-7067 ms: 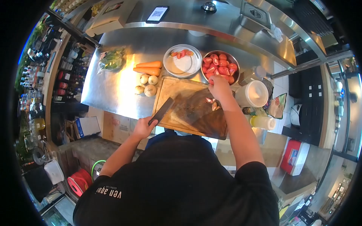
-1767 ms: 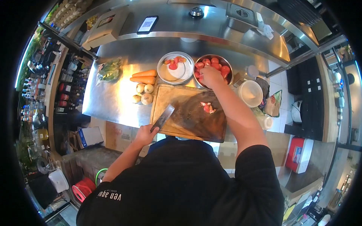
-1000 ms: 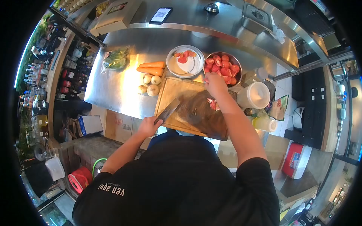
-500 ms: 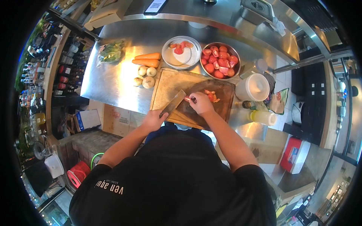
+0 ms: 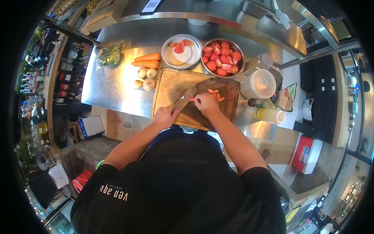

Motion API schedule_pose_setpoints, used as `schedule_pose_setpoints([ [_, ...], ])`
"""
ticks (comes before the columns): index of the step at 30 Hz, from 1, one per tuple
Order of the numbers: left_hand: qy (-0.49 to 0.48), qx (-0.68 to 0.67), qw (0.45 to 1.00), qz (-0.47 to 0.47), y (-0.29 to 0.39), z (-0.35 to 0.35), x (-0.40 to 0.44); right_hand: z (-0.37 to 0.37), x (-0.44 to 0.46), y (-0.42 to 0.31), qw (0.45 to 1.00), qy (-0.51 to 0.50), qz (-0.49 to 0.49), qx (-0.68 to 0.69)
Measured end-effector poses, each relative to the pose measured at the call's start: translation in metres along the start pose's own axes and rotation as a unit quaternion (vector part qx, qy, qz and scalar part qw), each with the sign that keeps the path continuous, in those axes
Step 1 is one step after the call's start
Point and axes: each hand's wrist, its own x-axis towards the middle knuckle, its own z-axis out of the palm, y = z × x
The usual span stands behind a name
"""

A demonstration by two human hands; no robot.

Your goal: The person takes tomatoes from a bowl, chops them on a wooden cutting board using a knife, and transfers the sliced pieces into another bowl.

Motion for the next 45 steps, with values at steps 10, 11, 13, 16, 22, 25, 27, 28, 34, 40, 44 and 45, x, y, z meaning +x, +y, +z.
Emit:
schedule_pose_setpoints([
  [10, -0.062, 0.040, 0.997, 0.011, 0.001, 0.000, 0.005, 0.008, -0.010, 0.002, 0.998, 0.055, -0.026, 0.008],
  [11, -0.082, 0.045, 0.995, 0.016, -0.002, -0.007, -0.004, 0.009, -0.010, 0.004, 0.998, 0.054, -0.027, 0.008],
  [13, -0.100, 0.053, 0.993, 0.022, -0.014, -0.016, -0.018, 0.009, -0.007, 0.005, 0.997, 0.046, 0.035, 0.059],
  [16, -0.105, 0.051, 0.992, 0.051, -0.034, -0.022, -0.036, -0.002, -0.003, -0.015, 0.994, 0.099, -0.005, 0.043],
  [22, -0.079, -0.015, 0.992, 0.092, -0.062, -0.030, -0.054, -0.011, 0.002, -0.018, 0.997, 0.011, -0.073, -0.037],
  [25, -0.081, -0.070, 0.994, 0.033, -0.067, -0.040, -0.062, -0.015, -0.004, 0.001, 0.987, -0.006, -0.087, -0.137],
  [27, -0.038, -0.071, 0.997, -0.010, -0.079, -0.033, -0.063, -0.025, -0.009, 0.001, 0.975, -0.008, -0.116, -0.187],
  [28, -0.035, -0.072, 0.997, -0.010, -0.084, -0.030, -0.063, -0.035, -0.012, -0.008, 0.970, -0.014, -0.065, -0.234],
  [34, -0.004, -0.033, 0.999, -0.023, -0.092, -0.024, -0.061, -0.009, 0.015, -0.046, 0.991, -0.024, -0.078, -0.107],
  [40, 0.007, -0.027, 0.999, -0.022, -0.099, -0.031, -0.054, 0.018, 0.084, -0.045, 0.991, -0.113, -0.034, -0.059],
  [44, 0.025, -0.059, 0.998, -0.016, -0.095, -0.039, -0.053, -0.035, 0.127, -0.067, 0.979, 0.127, -0.117, 0.103],
  [45, 0.025, -0.059, 0.998, -0.016, -0.093, -0.040, -0.053, -0.054, 0.129, -0.071, 0.977, 0.166, -0.103, 0.081],
])
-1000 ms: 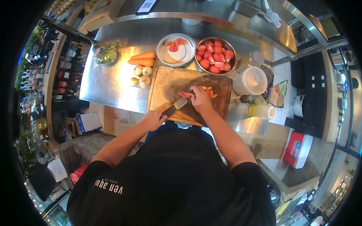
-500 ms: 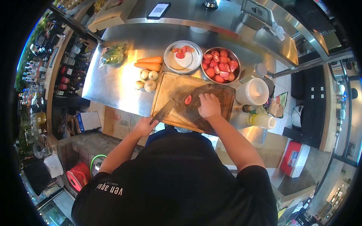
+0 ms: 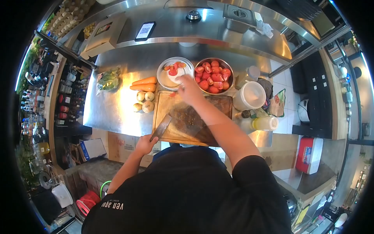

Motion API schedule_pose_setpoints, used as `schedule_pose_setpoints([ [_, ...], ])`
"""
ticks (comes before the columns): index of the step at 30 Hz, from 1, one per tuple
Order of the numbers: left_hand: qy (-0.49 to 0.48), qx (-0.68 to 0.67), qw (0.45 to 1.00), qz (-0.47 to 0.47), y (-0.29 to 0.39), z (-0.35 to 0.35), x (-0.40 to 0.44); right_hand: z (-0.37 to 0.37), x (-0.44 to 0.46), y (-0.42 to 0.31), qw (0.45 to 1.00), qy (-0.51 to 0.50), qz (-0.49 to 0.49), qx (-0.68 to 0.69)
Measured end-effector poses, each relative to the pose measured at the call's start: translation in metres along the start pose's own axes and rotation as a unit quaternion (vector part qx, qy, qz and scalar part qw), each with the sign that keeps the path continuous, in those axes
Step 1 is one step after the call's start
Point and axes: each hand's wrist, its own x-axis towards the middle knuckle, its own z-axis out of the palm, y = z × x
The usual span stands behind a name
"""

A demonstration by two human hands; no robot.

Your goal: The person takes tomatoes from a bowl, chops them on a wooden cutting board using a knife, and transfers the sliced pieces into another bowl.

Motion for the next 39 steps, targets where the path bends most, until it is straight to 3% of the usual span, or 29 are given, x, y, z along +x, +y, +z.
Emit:
schedule_pose_setpoints([
  [3, 0.008, 0.005, 1.000, -0.002, -0.001, 0.002, -0.002, -0.040, 0.019, 0.036, 0.996, 0.061, 0.017, -0.057],
  [7, 0.007, 0.032, 0.999, -0.015, -0.005, 0.010, 0.002, -0.068, 0.007, 0.026, 0.989, 0.004, 0.055, -0.134],
  [11, 0.004, 0.015, 1.000, -0.005, -0.001, 0.010, 0.002, -0.011, -0.022, 0.000, 0.962, -0.232, 0.023, -0.141],
  [15, 0.002, 0.044, 0.999, 0.008, 0.004, 0.008, 0.005, 0.069, -0.028, -0.004, 0.940, -0.287, 0.066, -0.171],
  [17, -0.046, 0.054, 0.997, -0.036, 0.013, 0.001, 0.004, 0.085, -0.022, -0.004, 0.938, -0.288, 0.061, -0.183],
  [23, -0.049, 0.029, 0.998, -0.039, -0.001, 0.010, -0.008, 0.099, -0.002, 0.026, 0.893, -0.370, -0.003, -0.259],
  [25, -0.055, 0.015, 0.998, -0.040, 0.004, 0.008, -0.010, 0.086, 0.014, 0.024, 0.882, -0.391, -0.104, -0.242],
  [26, -0.051, 0.029, 0.997, -0.048, 0.005, 0.008, -0.011, 0.081, 0.024, 0.023, 0.883, -0.389, -0.100, -0.245],
  [28, -0.049, 0.042, 0.996, -0.055, 0.001, 0.011, -0.016, 0.069, 0.035, 0.017, 0.971, -0.172, -0.111, -0.126],
  [29, -0.045, 0.036, 0.997, -0.049, -0.002, 0.014, -0.015, 0.051, 0.039, 0.002, 0.971, -0.171, -0.110, -0.129],
  [31, -0.037, 0.028, 0.998, -0.042, -0.005, 0.015, -0.010, 0.000, 0.045, -0.029, 0.994, -0.027, 0.004, -0.105],
  [33, -0.039, -0.015, 0.999, -0.034, -0.007, 0.016, -0.010, -0.029, 0.040, 0.010, 0.964, -0.008, 0.062, -0.260],
  [35, -0.029, -0.017, 0.999, -0.033, -0.003, 0.014, -0.009, -0.066, 0.019, 0.013, 0.900, 0.018, 0.191, -0.391],
  [37, -0.021, -0.017, 0.999, -0.032, -0.002, 0.014, -0.005, -0.095, -0.004, 0.029, 0.879, -0.061, 0.249, -0.402],
  [39, -0.007, 0.021, 1.000, -0.013, -0.005, 0.019, 0.000, -0.102, -0.016, 0.050, 0.905, -0.046, 0.233, -0.352],
])
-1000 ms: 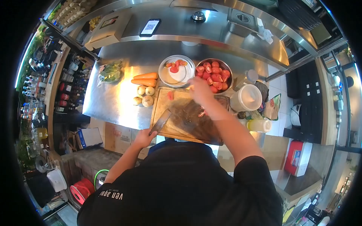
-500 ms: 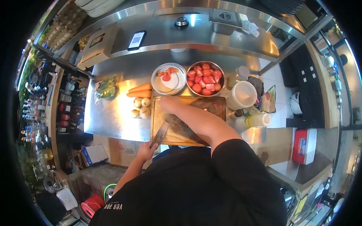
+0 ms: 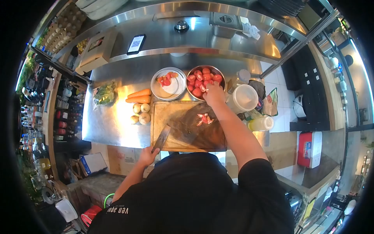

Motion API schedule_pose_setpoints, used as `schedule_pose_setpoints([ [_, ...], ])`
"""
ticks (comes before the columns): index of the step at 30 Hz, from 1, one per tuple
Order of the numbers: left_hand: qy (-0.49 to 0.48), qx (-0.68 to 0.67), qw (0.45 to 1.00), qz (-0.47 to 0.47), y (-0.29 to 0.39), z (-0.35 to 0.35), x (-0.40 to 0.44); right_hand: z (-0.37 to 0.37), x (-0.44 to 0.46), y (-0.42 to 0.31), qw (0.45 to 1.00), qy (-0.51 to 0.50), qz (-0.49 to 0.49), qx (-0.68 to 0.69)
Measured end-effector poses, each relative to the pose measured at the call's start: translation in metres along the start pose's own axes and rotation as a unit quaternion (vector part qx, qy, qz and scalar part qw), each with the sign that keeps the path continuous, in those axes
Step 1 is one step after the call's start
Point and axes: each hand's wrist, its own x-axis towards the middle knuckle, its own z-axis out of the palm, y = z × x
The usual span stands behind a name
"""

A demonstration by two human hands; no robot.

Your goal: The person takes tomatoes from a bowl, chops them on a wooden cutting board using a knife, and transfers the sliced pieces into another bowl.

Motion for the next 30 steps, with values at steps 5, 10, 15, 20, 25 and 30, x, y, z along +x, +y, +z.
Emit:
schedule_pose_setpoints([
  [5, -0.022, 0.022, 0.999, 0.015, 0.006, -0.004, 0.012, 0.031, 0.004, 0.029, 0.983, 0.050, -0.100, 0.149],
  [10, -0.034, 0.024, 0.997, 0.071, -0.008, 0.015, 0.021, 0.027, -0.047, -0.019, 0.936, -0.009, -0.237, 0.259],
  [15, 0.005, -0.036, 0.998, 0.045, -0.009, 0.016, 0.006, 0.095, -0.113, -0.057, 0.864, -0.182, -0.346, 0.317],
  [20, 0.043, -0.101, 0.993, -0.028, -0.015, 0.022, -0.016, 0.113, -0.104, -0.050, 0.820, -0.172, -0.494, 0.231],
  [25, 0.040, -0.010, 0.994, -0.106, -0.025, 0.046, 0.003, 0.053, -0.108, -0.069, 0.785, -0.241, -0.532, 0.207],
  [30, 0.066, -0.007, 0.990, -0.123, -0.031, 0.061, -0.005, 0.109, -0.066, -0.037, 0.783, -0.206, -0.570, 0.143],
])
